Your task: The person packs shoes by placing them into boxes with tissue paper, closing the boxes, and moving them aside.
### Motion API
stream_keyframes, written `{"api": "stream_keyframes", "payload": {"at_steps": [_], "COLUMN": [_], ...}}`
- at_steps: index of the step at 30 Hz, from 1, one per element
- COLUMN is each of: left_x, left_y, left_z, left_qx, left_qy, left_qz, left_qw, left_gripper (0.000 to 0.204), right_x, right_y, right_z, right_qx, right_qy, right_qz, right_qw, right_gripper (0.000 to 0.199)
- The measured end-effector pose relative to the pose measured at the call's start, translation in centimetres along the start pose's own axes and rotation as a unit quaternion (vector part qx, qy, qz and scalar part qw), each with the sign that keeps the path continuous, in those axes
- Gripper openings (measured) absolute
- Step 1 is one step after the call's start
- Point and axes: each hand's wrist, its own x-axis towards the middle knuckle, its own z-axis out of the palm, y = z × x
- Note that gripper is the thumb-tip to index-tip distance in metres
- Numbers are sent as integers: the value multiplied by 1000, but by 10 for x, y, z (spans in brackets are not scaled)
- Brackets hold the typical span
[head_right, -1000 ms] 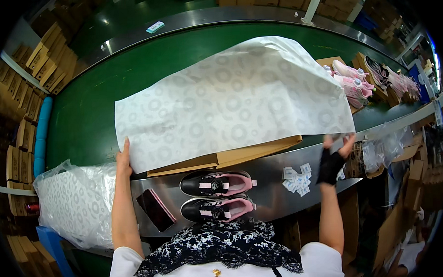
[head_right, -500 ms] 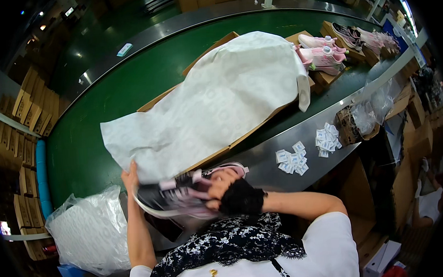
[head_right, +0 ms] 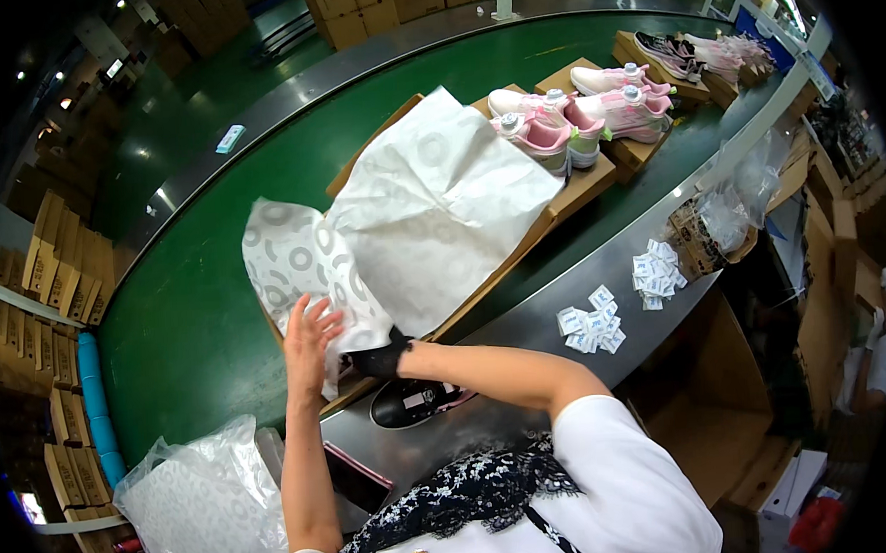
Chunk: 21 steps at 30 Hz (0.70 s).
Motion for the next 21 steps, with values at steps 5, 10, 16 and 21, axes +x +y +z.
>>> {"api": "stream_keyframes", "payload": {"at_steps": [5,10,16,21], "left_x": [15,20,27,-64], "left_y": [-40,-68,-59,-30], "left_z": [-11,-1,-5,24], "left_qx": [604,774,692,444], "left_qy": [14,-85,26,-126], "left_qz": [227,111,80,79], "left_qw": [763,618,717,884], "left_gripper": [44,66,60,46], "right_x": [-36,-74,-157,-200], "right_y": [79,38,26,74], "right_z": [-104,-191,-165,-95], "right_qx": [-390,-236,0,340], "right_qy": [129,248,91,-96], "right_qz": [51,20,198,429], "right_qw": [910,939,976,832], "right_gripper": [35,29,32,54]}}
